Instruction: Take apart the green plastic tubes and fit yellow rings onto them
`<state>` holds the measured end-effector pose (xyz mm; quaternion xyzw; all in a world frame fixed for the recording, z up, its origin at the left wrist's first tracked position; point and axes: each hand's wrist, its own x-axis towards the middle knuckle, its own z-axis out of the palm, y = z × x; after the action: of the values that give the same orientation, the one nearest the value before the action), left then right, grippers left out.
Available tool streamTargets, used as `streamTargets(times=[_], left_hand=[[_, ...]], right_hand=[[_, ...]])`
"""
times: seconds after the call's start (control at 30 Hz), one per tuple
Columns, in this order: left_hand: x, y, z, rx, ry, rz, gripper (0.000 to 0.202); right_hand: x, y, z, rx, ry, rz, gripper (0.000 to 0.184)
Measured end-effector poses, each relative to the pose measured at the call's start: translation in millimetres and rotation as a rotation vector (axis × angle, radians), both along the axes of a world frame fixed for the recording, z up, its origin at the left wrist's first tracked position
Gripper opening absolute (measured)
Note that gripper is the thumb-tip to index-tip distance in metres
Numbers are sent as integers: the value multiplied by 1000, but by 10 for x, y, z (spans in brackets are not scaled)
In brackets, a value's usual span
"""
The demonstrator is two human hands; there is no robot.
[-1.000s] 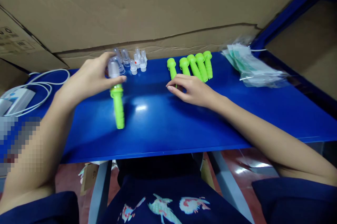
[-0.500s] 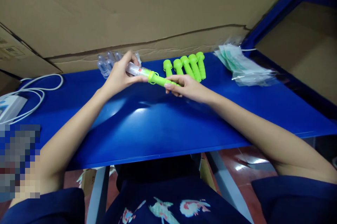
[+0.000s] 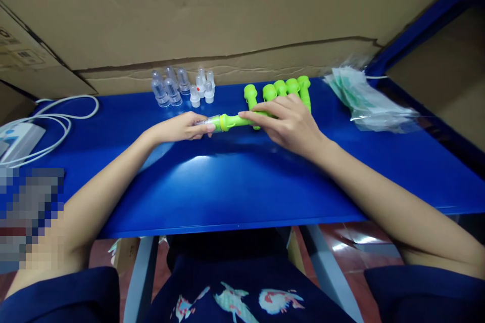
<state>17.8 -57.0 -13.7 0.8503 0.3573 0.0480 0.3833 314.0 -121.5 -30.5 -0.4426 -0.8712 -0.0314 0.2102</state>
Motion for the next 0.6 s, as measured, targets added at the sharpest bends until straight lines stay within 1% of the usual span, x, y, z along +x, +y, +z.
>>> streamTargets(times=[0.03,0.1,0.13,0.2,0.23,0.27,0.37,0.43,0.5,0.53,0.6], left_hand=[[9,-27,1,-29,-13,17,51],[23,-67,-5,18,-36,63,50],[26,-78,-10,65,-42,80,50],[20,-82,-17,153,-39,102,50],[12,-77,-18,183,-31,109,51],[3,-69,-18,204,-20,116,52],[-21,-44,-9,237,1,138,54],[-24,-37,-3,258,3,144,53],[-17,-38,-1,268,9,140,53],[-14,-38,-2,267,12,135,52],[-18,-31,-8,247,10,130,51]], right_hand=[[24,26,2,16,34,-19,41],[78,92,-27,-9,188,-79,50],[106,128,-52,-71,279,-111,56],[156,198,-108,-290,453,-127,62],[175,230,-132,-390,531,-104,61],[188,258,-153,-452,603,-68,60],[192,307,-190,-469,806,16,66],[170,311,-207,-524,889,10,64],[144,300,-221,-590,901,-13,62],[136,293,-223,-584,888,-20,61],[136,278,-212,-496,868,-28,59]])
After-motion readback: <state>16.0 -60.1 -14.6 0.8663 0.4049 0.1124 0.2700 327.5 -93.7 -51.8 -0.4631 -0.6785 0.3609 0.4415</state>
